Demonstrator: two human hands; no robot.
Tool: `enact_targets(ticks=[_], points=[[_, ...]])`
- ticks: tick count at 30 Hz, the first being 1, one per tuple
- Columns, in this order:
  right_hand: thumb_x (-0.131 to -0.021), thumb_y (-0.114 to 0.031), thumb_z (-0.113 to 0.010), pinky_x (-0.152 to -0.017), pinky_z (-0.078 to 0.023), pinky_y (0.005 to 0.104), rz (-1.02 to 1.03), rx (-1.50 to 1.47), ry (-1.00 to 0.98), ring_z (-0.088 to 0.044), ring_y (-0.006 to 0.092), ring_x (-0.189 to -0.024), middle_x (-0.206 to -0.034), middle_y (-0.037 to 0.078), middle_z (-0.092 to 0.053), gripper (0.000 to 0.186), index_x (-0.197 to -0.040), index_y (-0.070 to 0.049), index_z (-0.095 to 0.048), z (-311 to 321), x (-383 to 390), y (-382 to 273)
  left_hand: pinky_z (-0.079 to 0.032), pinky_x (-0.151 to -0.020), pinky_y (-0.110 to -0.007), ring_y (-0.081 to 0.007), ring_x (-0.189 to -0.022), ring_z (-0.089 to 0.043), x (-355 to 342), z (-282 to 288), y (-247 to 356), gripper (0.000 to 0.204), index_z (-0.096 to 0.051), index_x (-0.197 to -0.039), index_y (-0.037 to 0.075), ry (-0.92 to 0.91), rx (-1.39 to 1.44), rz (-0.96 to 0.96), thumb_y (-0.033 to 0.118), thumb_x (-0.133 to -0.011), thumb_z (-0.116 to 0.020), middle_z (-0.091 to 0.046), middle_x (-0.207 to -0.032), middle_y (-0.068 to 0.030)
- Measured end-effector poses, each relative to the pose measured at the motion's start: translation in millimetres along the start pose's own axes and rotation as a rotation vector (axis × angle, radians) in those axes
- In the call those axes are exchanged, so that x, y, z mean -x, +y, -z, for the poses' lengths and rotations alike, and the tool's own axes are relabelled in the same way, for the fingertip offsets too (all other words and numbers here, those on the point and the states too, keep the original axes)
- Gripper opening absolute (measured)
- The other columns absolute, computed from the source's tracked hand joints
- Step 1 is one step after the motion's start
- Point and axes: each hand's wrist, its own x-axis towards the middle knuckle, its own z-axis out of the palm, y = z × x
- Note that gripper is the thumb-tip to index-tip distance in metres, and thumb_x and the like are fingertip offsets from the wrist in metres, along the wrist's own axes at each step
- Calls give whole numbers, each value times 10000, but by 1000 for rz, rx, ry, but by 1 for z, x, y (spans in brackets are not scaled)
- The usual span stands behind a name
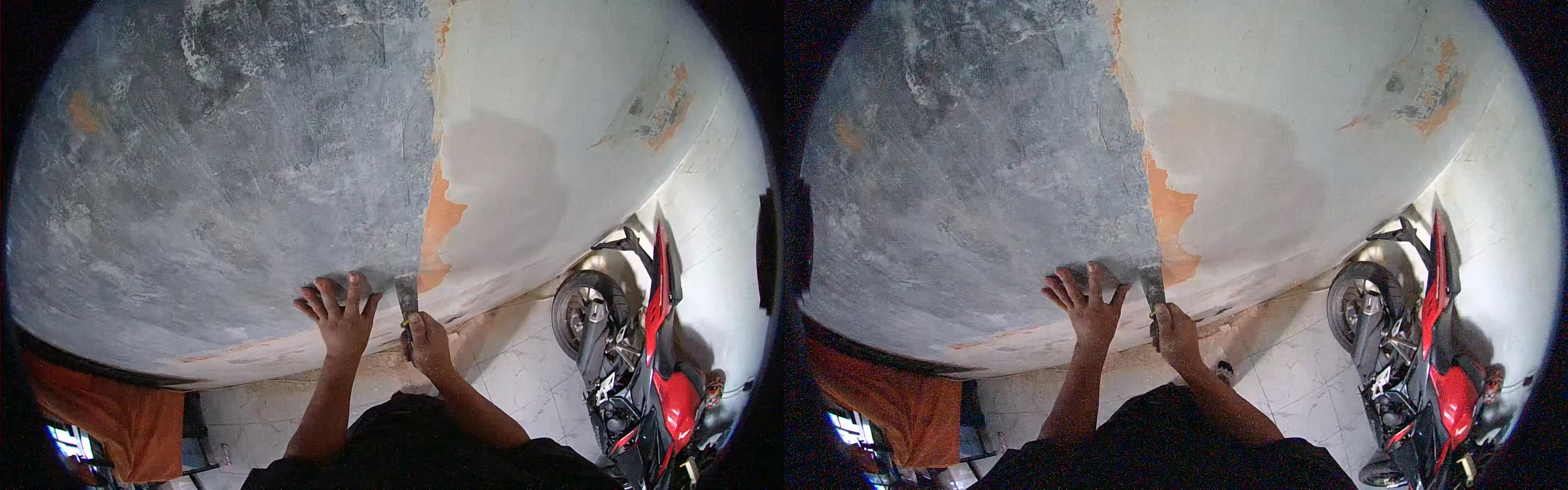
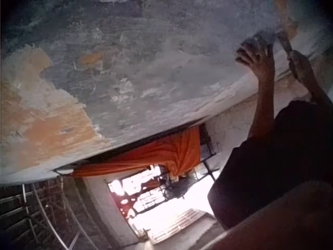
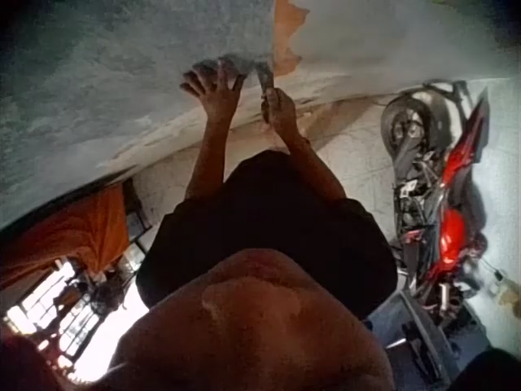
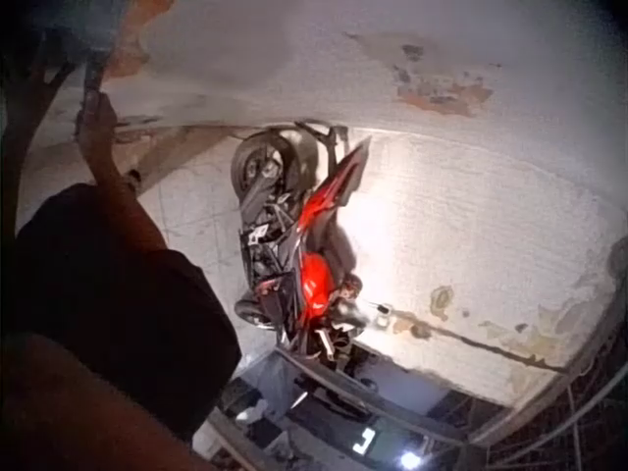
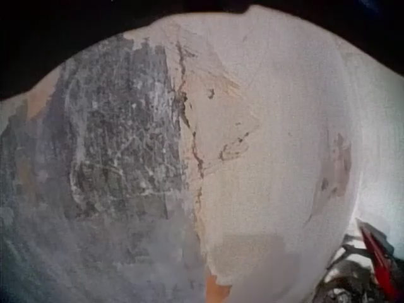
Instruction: Scraping old paint or plaster from a wall using a putty knife to prepare it for repair or repainting.
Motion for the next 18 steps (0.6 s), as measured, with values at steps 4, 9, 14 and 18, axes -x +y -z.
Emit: enact_targets(ticks=[4, 9, 14, 18], points=[[-1043, -412, -431, -466, -430, 292, 90, -19, 21, -513, 111, -485, -597, 26, -539, 437, -869, -26, -540, -6, -10, -55, -71, -1058, -778, -545, -1442, 33, 3, 4, -4, 904, -291, -1528, 307, -33, -29, 13, 538, -788, -757, -52, -1589, -251], [-1033, -439, -443, -466, -424, 301, 138, -14, 18, -505, 110, -489, -588, 28, -533, 463, -859, -21, -538, 10, -14, 3, -69, -1064, -775, -561, -1433, 37, -2, 6, 0, 1000, -251, -1542, 249, -33, -77, -34, 552, -750, -781, -18, -1581, -287], [-1045, -371, -421, -410, -386, 308, 106, 163, 39, -476, 124, -416, -536, 45, -503, 414, -875, -15, -545, 12, -2, 15, -60, -1065, -774, -549, -1439, 44, 0, 4, 0, 954, -259, -1539, 281, -21, -63, -23, 559, -774, -757, -34, -1585, -270], [-1045, -371, -422, -419, -392, 301, 200, 233, 55, -488, 121, -424, -533, 43, -507, 420, -856, -16, -543, 17, -11, 21, -54, -1062, -778, -543, -1442, 41, 0, 1, -2, 929, -259, -1540, 299, -16, -49, -12, 565, -791, -738, -45, -1586, -260]])
